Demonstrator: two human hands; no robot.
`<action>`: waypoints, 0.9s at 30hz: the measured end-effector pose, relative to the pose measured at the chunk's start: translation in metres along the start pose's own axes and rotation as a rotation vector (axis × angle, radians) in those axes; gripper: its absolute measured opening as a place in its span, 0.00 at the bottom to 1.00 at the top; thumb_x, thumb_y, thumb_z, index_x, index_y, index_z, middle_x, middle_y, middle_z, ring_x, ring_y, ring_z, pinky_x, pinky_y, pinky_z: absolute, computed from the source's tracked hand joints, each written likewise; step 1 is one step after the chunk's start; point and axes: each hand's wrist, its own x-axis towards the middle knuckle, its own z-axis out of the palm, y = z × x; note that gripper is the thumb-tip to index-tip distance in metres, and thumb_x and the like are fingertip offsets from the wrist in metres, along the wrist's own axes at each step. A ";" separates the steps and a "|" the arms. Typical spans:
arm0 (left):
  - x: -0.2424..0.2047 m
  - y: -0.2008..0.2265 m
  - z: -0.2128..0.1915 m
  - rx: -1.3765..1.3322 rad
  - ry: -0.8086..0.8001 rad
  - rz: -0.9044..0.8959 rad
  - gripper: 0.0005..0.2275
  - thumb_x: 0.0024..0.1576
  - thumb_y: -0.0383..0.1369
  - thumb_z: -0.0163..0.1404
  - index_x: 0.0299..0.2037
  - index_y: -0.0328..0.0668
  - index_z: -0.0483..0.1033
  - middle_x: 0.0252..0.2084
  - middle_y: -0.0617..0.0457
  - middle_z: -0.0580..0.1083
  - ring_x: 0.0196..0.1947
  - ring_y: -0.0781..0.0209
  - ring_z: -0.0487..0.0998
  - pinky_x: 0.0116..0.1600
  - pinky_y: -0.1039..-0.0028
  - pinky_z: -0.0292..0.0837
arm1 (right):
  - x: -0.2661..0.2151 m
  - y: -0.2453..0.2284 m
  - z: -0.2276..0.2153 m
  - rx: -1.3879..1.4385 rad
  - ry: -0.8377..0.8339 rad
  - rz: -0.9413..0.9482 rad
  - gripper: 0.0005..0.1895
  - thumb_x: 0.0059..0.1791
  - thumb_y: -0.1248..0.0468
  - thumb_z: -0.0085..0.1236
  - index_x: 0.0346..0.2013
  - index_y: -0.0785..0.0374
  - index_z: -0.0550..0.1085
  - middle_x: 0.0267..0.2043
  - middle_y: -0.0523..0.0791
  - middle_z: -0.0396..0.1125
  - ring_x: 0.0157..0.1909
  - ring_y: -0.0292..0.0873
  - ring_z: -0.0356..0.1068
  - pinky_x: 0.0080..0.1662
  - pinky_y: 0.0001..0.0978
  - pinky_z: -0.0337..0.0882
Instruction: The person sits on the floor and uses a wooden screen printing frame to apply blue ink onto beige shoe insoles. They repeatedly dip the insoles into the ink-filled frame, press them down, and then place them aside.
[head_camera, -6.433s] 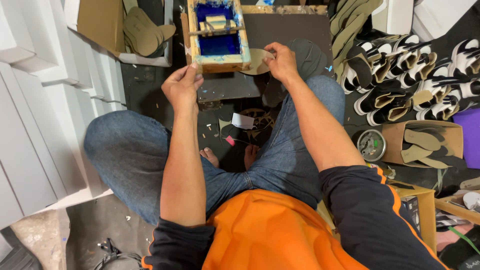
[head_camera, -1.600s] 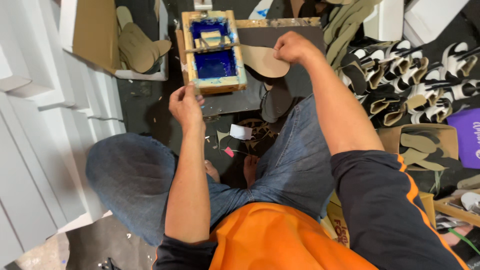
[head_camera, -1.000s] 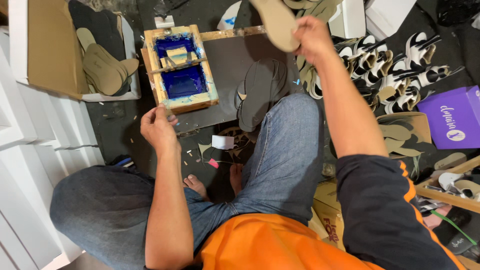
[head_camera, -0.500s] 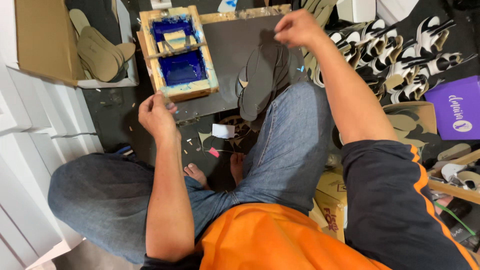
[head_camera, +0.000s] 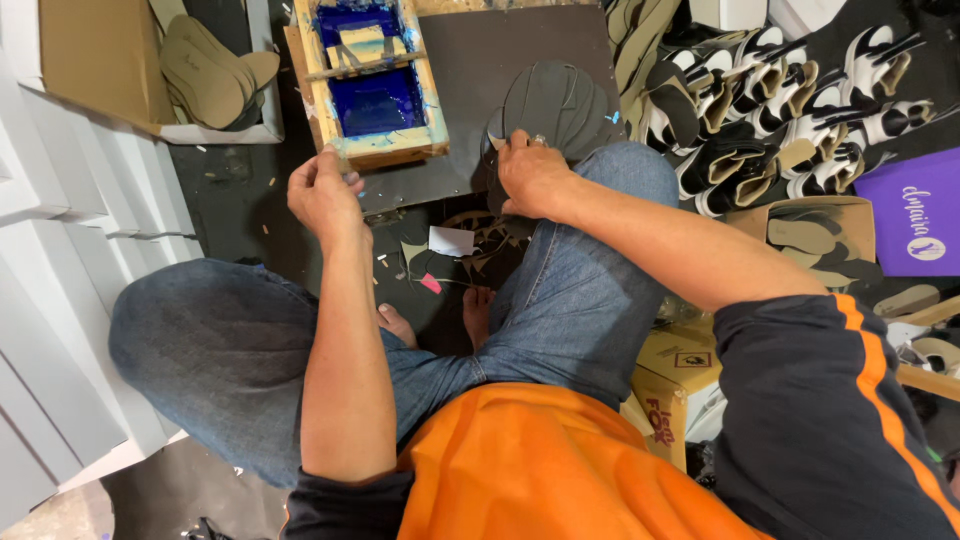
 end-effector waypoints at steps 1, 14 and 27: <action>-0.001 0.003 0.000 -0.019 0.016 -0.037 0.12 0.52 0.33 0.59 0.39 0.28 0.77 0.35 0.43 0.70 0.25 0.57 0.82 0.29 0.79 0.87 | 0.000 0.002 0.003 0.022 -0.021 -0.026 0.41 0.41 0.48 0.73 0.52 0.80 0.68 0.50 0.60 0.58 0.50 0.71 0.69 0.45 0.66 0.75; -0.016 0.043 -0.008 -0.264 -0.140 -0.155 0.17 0.46 0.26 0.63 0.44 0.23 0.77 0.35 0.42 0.79 0.29 0.58 0.80 0.42 0.68 0.86 | -0.049 0.106 -0.080 0.154 1.065 0.167 0.01 0.50 0.74 0.47 0.35 0.70 0.67 0.34 0.57 0.65 0.31 0.60 0.62 0.34 0.51 0.59; -0.002 0.040 -0.012 -0.210 -0.204 -0.061 0.20 0.43 0.29 0.65 0.43 0.22 0.79 0.30 0.41 0.79 0.27 0.58 0.81 0.39 0.68 0.88 | 0.069 0.033 -0.016 1.294 0.325 0.513 0.17 0.47 0.69 0.35 0.36 0.53 0.75 0.16 0.47 0.69 0.15 0.35 0.70 0.19 0.25 0.72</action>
